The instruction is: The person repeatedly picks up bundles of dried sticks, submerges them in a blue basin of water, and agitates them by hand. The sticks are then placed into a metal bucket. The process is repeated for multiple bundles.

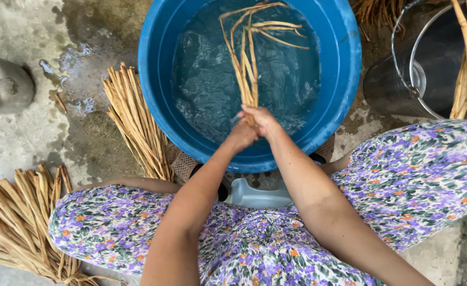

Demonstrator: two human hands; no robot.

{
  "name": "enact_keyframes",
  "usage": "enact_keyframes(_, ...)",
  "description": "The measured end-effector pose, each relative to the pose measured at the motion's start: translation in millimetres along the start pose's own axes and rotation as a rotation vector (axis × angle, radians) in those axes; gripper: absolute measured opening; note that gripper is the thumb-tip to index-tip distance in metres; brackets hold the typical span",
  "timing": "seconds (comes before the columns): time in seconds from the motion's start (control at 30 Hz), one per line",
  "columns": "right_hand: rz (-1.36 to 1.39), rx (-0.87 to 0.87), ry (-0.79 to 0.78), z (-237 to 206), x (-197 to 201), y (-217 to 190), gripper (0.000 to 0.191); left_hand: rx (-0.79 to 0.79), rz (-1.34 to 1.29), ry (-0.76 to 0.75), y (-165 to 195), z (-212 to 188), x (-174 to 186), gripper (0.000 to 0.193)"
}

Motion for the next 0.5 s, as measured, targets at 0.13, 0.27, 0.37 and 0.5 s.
enact_keyframes(0.13, 0.121, 0.032, 0.002, 18, 22, -18, 0.020, -0.367, 0.283, -0.060, 38, -36, -6, 0.030)
enact_keyframes(0.27, 0.516, 0.014, -0.083, 26, 47, -41, 0.029, -0.086, 0.145, -0.151, 40, -105, 12, 0.040)
enact_keyframes(0.37, 0.504, 0.121, 0.029, 27, 77, -62, 0.035, -0.051, 0.161, -0.156, 59, -141, 51, 0.045)
enact_keyframes(0.5, 0.644, 0.377, 0.189, 7, 125, -89, 0.048, -0.015, 0.082, -0.130, 47, -176, 114, 0.037)
Point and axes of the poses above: each hand's wrist, its own z-axis towards the middle knuckle, its own x-axis out of the back of the hand, y = z × x, the point moved 8 cm from there along z, towards the middle knuckle, and after that the axes turned 8 degrees about -z, right-handed, at the moved point
